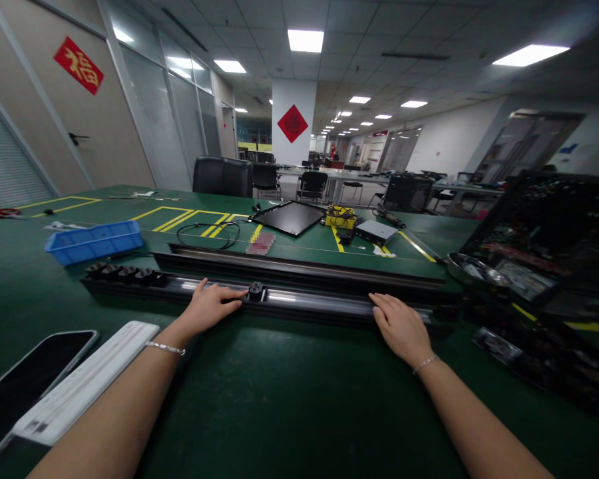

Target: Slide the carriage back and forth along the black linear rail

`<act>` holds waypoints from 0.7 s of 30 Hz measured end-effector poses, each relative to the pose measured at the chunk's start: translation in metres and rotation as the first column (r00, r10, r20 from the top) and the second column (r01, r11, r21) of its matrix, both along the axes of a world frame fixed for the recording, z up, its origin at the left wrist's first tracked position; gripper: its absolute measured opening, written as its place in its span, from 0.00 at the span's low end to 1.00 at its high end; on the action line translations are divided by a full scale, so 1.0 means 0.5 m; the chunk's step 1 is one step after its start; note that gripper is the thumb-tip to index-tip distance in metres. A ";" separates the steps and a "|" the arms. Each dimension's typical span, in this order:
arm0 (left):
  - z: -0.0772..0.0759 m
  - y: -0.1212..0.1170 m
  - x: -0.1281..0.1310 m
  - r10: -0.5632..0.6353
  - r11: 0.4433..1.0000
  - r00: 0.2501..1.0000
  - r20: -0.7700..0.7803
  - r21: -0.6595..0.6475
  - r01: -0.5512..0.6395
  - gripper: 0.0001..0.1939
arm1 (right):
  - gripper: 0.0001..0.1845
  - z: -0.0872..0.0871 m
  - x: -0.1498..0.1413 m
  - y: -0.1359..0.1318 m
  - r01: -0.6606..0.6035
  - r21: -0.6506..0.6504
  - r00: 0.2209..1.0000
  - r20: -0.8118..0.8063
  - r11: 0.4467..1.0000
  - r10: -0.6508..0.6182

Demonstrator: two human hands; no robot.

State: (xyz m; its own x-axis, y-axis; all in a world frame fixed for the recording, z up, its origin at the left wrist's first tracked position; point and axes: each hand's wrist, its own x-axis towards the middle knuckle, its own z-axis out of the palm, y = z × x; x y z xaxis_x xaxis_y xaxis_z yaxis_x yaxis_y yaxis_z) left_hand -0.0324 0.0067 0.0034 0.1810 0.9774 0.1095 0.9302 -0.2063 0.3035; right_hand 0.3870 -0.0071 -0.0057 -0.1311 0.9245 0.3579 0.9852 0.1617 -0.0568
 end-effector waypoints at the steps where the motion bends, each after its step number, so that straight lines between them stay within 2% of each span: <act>1: 0.000 0.000 0.000 0.000 1.000 1.000 -0.002 0.000 0.000 0.18 | 0.24 0.000 0.000 0.000 0.000 0.003 1.000 0.000 1.000 0.000; 15: 0.004 -0.003 0.001 -0.008 1.000 0.999 -0.031 0.000 0.008 0.18 | 0.24 -0.007 0.003 0.004 -0.009 0.034 1.000 0.004 0.999 0.009; 21: 0.002 -0.002 -0.002 -0.047 0.998 0.999 -0.018 0.035 0.048 0.20 | 0.24 -0.001 -0.001 0.000 -0.009 0.015 1.000 0.004 1.000 0.008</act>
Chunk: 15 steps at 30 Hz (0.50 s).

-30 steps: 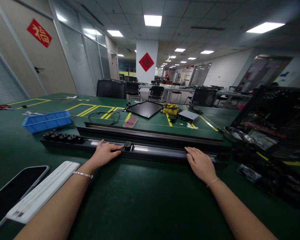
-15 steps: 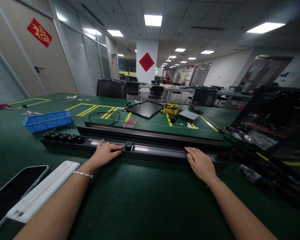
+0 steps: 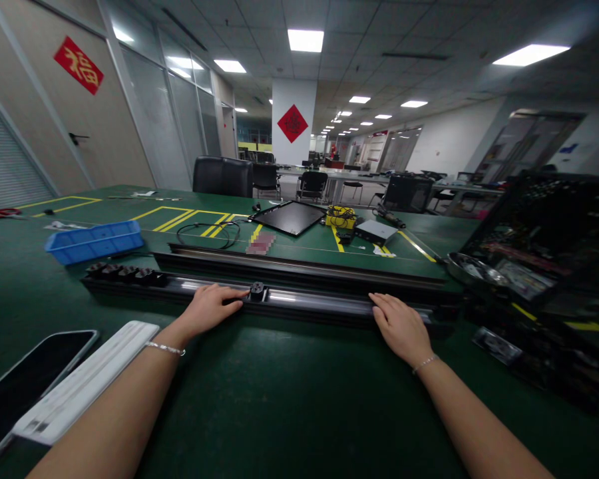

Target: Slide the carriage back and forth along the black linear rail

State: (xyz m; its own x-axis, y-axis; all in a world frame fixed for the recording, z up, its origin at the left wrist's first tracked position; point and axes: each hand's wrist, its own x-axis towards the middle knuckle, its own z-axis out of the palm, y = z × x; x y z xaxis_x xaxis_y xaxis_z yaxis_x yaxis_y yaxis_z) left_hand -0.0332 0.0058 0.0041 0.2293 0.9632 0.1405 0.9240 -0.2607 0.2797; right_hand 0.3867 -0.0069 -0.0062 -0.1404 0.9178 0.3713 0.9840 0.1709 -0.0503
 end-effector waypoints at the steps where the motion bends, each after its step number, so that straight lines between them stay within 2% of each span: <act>1: 0.000 0.000 0.000 -0.013 1.000 1.000 -0.001 0.012 0.013 0.20 | 0.25 0.001 -0.001 -0.001 0.003 -0.004 1.000 -0.001 1.000 -0.003; 9: 0.003 -0.009 0.018 -0.107 0.988 0.993 0.049 0.113 0.101 0.18 | 0.25 0.004 -0.002 -0.003 0.014 -0.022 1.000 -0.011 1.000 -0.014; 15: 0.002 -0.011 0.040 -0.016 0.993 0.999 0.052 0.120 0.009 0.14 | 0.25 0.003 -0.003 -0.002 0.011 -0.021 1.000 -0.017 1.000 -0.012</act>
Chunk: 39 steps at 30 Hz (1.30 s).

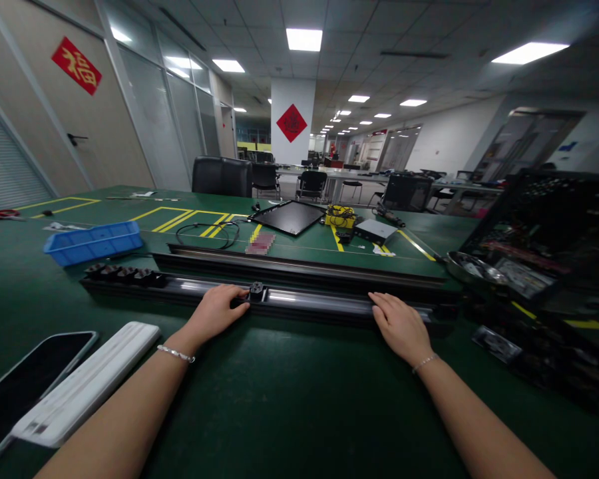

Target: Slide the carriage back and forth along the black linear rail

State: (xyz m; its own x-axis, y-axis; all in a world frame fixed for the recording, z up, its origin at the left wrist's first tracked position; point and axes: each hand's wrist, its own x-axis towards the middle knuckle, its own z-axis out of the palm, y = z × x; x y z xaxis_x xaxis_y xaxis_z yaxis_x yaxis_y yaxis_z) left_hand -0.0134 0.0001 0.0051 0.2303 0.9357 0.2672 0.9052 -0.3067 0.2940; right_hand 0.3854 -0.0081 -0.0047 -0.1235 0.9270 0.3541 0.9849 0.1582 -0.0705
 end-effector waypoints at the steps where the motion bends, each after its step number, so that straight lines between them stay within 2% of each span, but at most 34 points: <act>1: 0.000 0.000 0.001 0.011 1.000 1.000 -0.004 0.000 -0.011 0.13 | 0.24 0.000 0.000 0.000 -0.003 0.002 1.000 0.000 1.000 0.003; 13: -0.005 0.010 -0.008 -0.055 0.998 0.998 0.009 0.007 0.055 0.18 | 0.24 0.000 0.001 0.001 -0.012 0.014 1.000 -0.001 1.000 0.012; 39: -0.008 0.011 -0.009 -0.035 0.999 0.999 -0.014 -0.015 0.035 0.18 | 0.24 0.000 0.001 0.001 -0.008 0.019 1.000 0.009 1.000 0.008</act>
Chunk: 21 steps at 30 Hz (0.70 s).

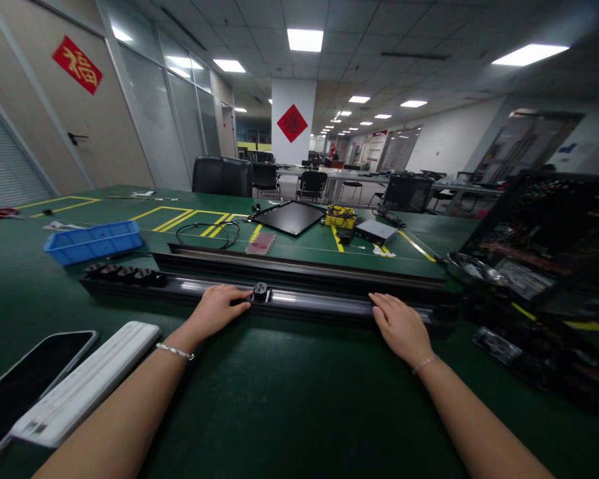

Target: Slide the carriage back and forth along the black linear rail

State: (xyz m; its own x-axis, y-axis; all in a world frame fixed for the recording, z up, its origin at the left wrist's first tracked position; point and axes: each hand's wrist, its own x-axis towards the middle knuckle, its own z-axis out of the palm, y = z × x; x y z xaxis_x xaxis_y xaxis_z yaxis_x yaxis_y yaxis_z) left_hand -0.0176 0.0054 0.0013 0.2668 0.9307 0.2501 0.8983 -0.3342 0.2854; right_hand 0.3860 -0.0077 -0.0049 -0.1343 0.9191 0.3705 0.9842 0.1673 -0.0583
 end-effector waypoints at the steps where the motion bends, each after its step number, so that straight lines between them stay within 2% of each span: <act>1: 0.001 0.000 0.001 0.000 1.000 1.000 -0.001 -0.002 0.000 0.18 | 0.24 -0.001 0.000 0.000 0.001 0.000 1.000 0.000 1.000 -0.001; 21: 0.002 -0.002 0.002 -0.005 1.000 1.000 -0.026 -0.006 0.005 0.19 | 0.24 -0.002 0.000 0.001 0.005 -0.003 1.000 -0.011 1.000 -0.005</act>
